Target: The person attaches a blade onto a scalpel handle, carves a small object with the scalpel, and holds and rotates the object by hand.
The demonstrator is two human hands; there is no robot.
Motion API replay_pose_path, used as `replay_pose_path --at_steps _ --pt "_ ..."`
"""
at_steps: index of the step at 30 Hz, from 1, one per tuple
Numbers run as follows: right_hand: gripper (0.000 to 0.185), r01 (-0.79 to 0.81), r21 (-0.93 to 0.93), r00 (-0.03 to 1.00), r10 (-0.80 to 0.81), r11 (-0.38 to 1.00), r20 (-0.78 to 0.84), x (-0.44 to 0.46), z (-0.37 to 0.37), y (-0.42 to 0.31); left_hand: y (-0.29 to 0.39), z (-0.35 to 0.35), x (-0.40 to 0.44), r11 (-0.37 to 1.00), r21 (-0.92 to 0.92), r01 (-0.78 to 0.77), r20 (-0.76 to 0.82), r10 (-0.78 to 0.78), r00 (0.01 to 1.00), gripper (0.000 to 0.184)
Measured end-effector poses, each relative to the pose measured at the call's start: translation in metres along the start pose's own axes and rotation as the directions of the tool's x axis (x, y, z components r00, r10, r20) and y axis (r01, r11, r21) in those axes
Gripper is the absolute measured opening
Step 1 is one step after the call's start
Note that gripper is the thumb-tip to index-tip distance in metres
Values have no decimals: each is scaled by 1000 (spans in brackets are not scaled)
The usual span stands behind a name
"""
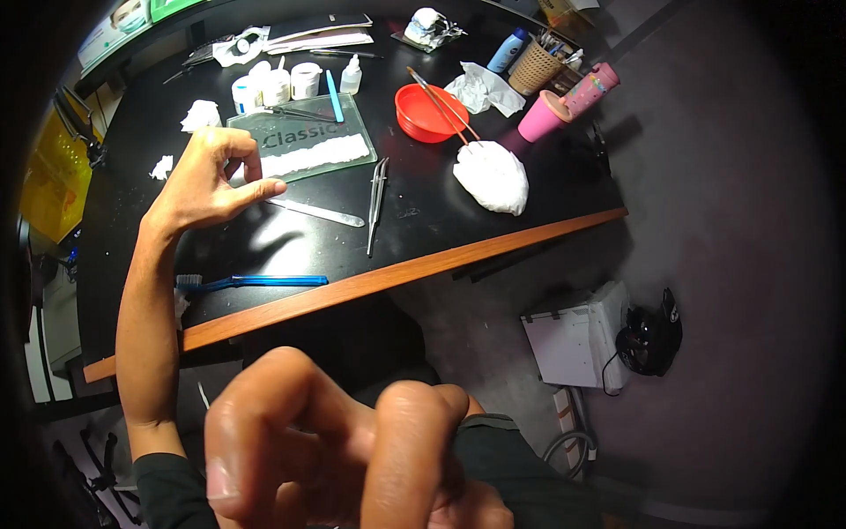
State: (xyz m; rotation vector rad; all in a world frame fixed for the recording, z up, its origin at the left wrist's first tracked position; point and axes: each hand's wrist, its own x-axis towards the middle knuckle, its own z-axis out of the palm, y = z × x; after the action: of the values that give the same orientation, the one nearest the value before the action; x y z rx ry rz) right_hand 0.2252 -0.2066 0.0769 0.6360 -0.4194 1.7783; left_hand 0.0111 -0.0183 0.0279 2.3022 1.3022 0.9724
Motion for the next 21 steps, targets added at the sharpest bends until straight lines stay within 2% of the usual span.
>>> replay_pose_path --at_steps 3,6,7,9,11,13,15,19,21 --pt "24 -1 170 997 -13 985 82 -1 -21 12 1 -3 -1 1000 29 9 17 -9 1000 41" --pt "27 -12 227 982 -32 974 188 6 -29 21 -2 0 -2 1000 12 4 -10 -4 1000 42" --pt "26 -66 191 963 13 979 268 10 -42 11 -1 0 -2 1000 18 2 -14 -1 1000 42" --pt "21 -107 59 970 91 993 226 11 -40 0 -1 0 -2 1000 24 -6 -15 6 1000 41" --pt "13 -121 -126 993 118 985 -29 12 0 -8 -2 1 -2 1000 25 -13 -12 13 1000 41" --pt "8 -180 -297 955 95 938 -281 13 39 -14 -4 1 -2 999 30 -18 -14 18 1000 41" --pt "8 -147 -357 940 18 923 -340 10 45 -12 -4 1 -2 999 28 -15 -14 16 1000 41" --pt "16 158 -251 975 -191 955 -113 -3 20 16 -2 1 -2 999 32 -16 -15 16 1000 41" --pt "16 205 -221 973 -224 953 -63 -5 14 20 -2 0 -3 999 41 -13 -9 13 1000 41"
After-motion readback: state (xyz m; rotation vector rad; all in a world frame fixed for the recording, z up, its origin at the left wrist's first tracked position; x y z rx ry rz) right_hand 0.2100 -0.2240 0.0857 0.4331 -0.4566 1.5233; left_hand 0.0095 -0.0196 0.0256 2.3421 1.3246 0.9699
